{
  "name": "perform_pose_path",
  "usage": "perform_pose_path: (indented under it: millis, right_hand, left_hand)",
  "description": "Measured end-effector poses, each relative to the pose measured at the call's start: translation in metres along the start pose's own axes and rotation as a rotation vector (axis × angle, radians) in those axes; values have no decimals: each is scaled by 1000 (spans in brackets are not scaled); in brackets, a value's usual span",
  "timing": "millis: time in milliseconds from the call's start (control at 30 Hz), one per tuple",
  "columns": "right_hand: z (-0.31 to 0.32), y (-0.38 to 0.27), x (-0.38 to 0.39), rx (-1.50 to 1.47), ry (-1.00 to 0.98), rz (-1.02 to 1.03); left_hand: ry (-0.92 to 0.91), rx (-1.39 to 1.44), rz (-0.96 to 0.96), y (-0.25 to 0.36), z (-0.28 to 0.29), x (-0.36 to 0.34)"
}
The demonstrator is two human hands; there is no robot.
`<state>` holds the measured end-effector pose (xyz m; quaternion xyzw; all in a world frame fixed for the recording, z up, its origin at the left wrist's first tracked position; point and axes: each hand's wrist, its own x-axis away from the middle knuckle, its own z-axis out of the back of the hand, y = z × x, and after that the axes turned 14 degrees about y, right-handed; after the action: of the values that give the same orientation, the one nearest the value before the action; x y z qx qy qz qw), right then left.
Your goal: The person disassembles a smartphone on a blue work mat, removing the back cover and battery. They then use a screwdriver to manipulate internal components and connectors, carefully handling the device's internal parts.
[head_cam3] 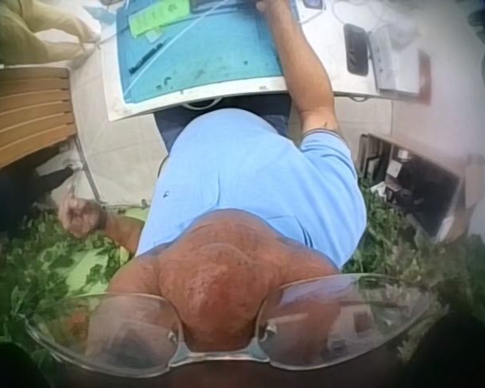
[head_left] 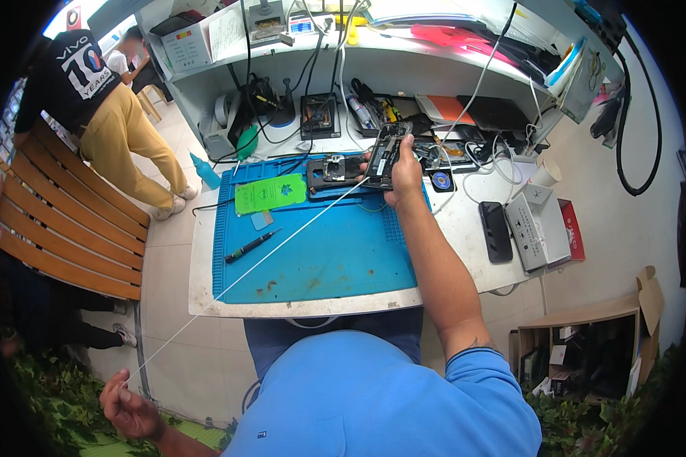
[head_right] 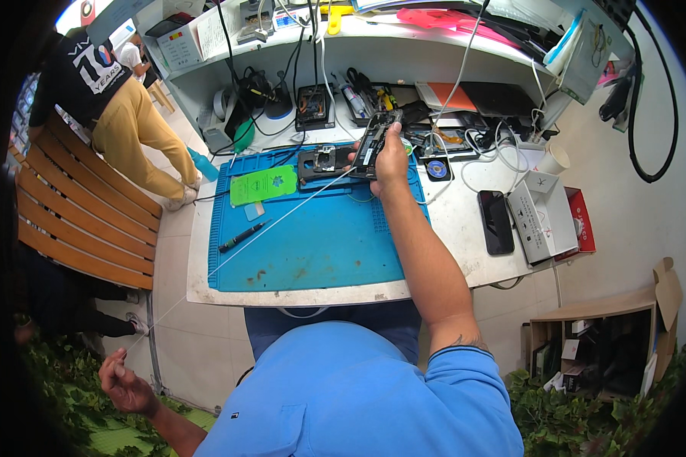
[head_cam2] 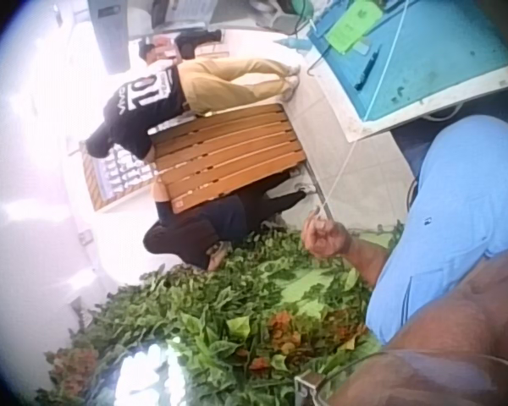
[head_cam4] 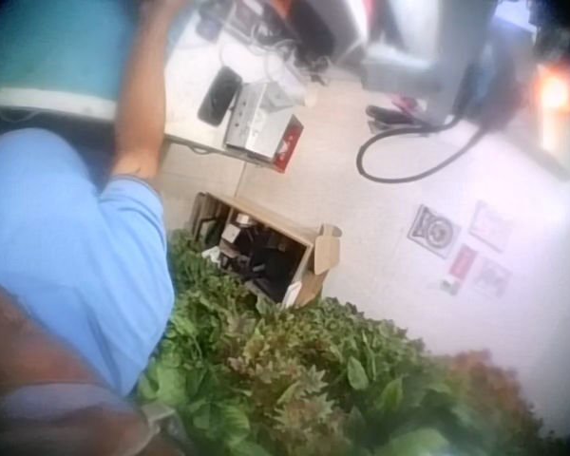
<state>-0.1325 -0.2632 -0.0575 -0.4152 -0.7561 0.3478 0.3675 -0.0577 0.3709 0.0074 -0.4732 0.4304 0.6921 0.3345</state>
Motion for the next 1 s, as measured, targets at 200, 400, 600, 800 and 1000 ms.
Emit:
perform_pose_path:
  millis: [200,400,600,800,1000]
  right_hand:
    - [1,-1,-3,-4,20,-8]
    - [-1,-2,-1,2,26,-12]
    - [-2,-1,-3,-1,28,-13]
    - [0,0,-6,-5,21,6]
    - [1,-1,-9,-12,49,7]
  left_hand:
    - [32,-73,-34,-6,6,-4]
    - [61,-123,-37,-21,15,-2]
    - [96,-148,-16,-39,28,3]
    - [124,-250,-56,-50,41,-1]
    - [137,-297,-63,-63,50,-2]
